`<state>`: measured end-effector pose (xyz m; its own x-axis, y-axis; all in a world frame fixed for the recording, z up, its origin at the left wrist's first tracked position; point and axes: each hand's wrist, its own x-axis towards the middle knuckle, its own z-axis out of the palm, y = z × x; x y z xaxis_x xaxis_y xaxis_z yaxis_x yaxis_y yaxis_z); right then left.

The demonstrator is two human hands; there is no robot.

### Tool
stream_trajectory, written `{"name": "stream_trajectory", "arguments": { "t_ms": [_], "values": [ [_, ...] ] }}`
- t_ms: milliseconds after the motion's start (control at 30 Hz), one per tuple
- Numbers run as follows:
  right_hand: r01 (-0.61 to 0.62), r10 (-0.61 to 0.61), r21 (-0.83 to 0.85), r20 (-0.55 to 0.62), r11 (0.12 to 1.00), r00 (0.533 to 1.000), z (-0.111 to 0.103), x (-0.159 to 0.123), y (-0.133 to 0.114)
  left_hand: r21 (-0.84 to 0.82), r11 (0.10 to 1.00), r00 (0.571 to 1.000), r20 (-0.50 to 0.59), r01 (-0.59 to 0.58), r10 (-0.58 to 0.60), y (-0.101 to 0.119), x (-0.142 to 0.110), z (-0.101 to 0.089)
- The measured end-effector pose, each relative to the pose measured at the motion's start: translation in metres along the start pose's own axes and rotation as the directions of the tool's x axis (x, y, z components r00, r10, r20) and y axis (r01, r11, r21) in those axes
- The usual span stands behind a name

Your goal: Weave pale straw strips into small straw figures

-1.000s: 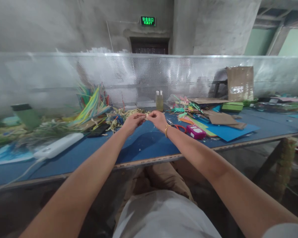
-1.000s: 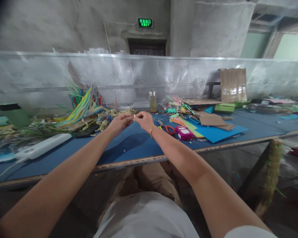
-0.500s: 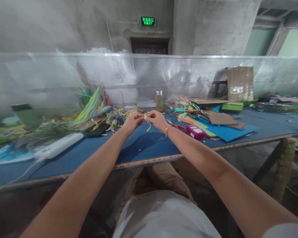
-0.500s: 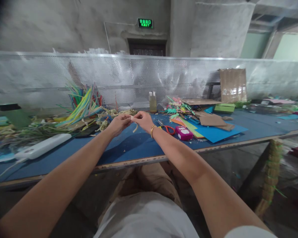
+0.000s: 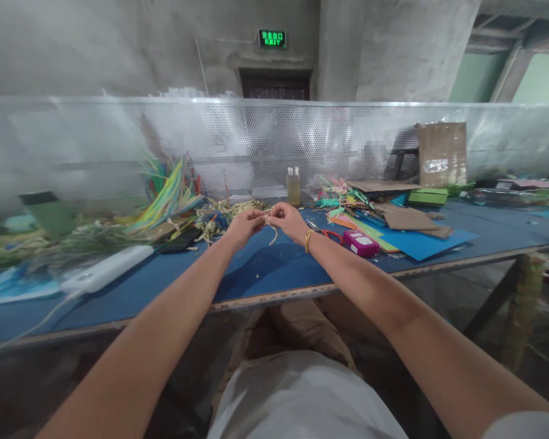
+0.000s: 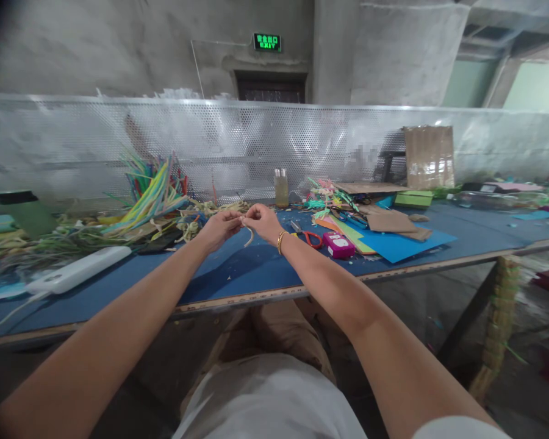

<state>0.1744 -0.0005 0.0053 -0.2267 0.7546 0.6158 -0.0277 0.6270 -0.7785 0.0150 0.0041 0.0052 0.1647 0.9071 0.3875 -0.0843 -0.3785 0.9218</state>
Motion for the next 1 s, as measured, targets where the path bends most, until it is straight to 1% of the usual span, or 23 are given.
{"name": "stream_trajectory", "arguments": {
  "t_ms": [167, 267, 333, 400, 533, 600, 633, 700, 833, 1000],
  "values": [
    [-0.031, 0.029, 0.149, 0.018, 0.988, 0.999, -0.0011, 0.0024, 0.0046, -0.008, 1.0, 1.0, -0.017, 0.007, -0.007, -0.0014, 0.0019, -0.0007],
    [-0.038, 0.034, 0.161, 0.026, 0.986, 0.999, -0.0012, 0.0038, 0.0076, -0.013, 1.0, 1.0, -0.005, 0.001, -0.001, -0.0019, 0.0026, -0.0017],
    [-0.059, 0.059, 0.129, 0.004, 0.99, 0.998, -0.0012, 0.0045, 0.0082, -0.009, 1.0, 1.0, 0.003, -0.005, 0.005, -0.0019, 0.0031, -0.0023],
    [-0.079, 0.083, 0.07, -0.05, 0.994, 0.995, -0.0018, 0.0051, 0.008, -0.006, 1.0, 1.0, -0.004, -0.007, 0.007, -0.0017, 0.0034, -0.0026],
    [-0.085, 0.063, -0.126, -0.172, 0.988, 0.983, -0.0048, 0.006, 0.0085, -0.015, 1.0, 0.999, -0.032, -0.002, 0.001, -0.0002, 0.0028, -0.0017],
    [-0.092, 0.056, -0.19, -0.188, 0.977, 0.981, -0.0058, 0.006, 0.0096, -0.007, 1.0, 1.0, -0.025, -0.006, 0.006, 0.0004, 0.0021, -0.0011],
    [-0.093, 0.059, -0.19, -0.181, 0.977, 0.982, -0.0058, 0.0058, 0.0099, 0.002, 1.0, 1.0, -0.015, -0.012, 0.012, 0.0005, 0.0019, -0.0009],
    [-0.087, 0.068, -0.125, -0.15, 0.988, 0.986, -0.0049, 0.005, 0.0096, 0.026, 0.999, 1.0, 0.003, -0.028, 0.028, 0.0, 0.002, -0.0012],
    [-0.089, 0.094, 0.063, -0.08, 0.994, 0.992, -0.002, 0.0031, 0.005, 0.064, 0.997, 0.999, 0.009, -0.042, 0.041, -0.0023, 0.0036, -0.0026],
    [-0.161, 0.168, 0.164, -0.034, 0.973, 0.985, -0.0038, 0.0035, 0.0035, 0.056, 0.997, 0.999, 0.013, -0.046, 0.045, -0.0021, 0.004, -0.0033]
  ]
}}
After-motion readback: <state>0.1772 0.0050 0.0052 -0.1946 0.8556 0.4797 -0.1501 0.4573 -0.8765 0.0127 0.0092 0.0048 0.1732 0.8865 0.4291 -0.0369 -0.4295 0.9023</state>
